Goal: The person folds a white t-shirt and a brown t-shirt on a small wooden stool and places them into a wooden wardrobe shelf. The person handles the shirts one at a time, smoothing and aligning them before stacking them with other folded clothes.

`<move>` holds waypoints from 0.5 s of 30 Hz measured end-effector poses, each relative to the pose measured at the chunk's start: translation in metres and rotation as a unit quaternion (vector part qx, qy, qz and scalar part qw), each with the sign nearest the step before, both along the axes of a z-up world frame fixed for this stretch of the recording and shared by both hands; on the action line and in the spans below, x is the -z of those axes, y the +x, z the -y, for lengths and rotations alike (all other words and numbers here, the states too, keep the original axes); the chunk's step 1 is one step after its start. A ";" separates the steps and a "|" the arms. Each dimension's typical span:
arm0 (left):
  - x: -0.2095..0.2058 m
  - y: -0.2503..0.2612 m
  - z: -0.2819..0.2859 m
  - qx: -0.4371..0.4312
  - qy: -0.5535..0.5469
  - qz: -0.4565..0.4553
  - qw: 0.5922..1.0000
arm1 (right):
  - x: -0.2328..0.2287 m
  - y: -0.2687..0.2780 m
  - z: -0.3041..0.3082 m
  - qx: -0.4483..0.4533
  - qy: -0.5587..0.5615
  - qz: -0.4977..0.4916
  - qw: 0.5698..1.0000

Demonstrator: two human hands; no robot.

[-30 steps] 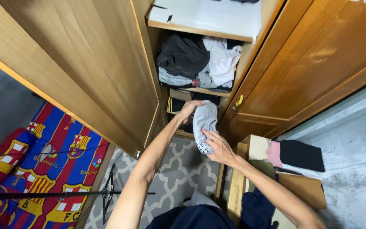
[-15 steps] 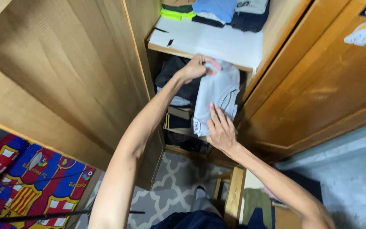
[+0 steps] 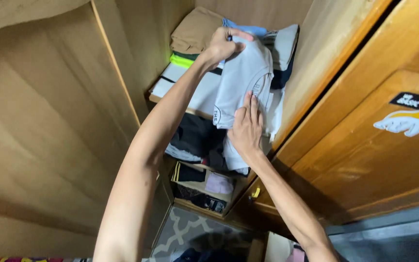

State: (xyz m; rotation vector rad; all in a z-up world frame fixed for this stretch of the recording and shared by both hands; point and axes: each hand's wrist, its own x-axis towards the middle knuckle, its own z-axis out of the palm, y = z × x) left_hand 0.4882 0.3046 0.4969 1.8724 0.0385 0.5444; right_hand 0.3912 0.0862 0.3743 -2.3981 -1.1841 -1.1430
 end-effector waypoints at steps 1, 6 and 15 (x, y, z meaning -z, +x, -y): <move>-0.005 0.011 -0.005 0.001 0.001 0.000 1.000 | -0.002 0.009 -0.010 0.001 0.001 0.000 1.000; -0.024 0.086 -0.037 -0.021 0.033 0.022 0.999 | -0.016 0.062 -0.052 0.091 0.021 -0.019 0.995; -0.022 0.238 -0.093 -0.093 -0.087 -0.005 0.992 | -0.045 0.143 -0.126 0.178 0.031 -0.013 0.983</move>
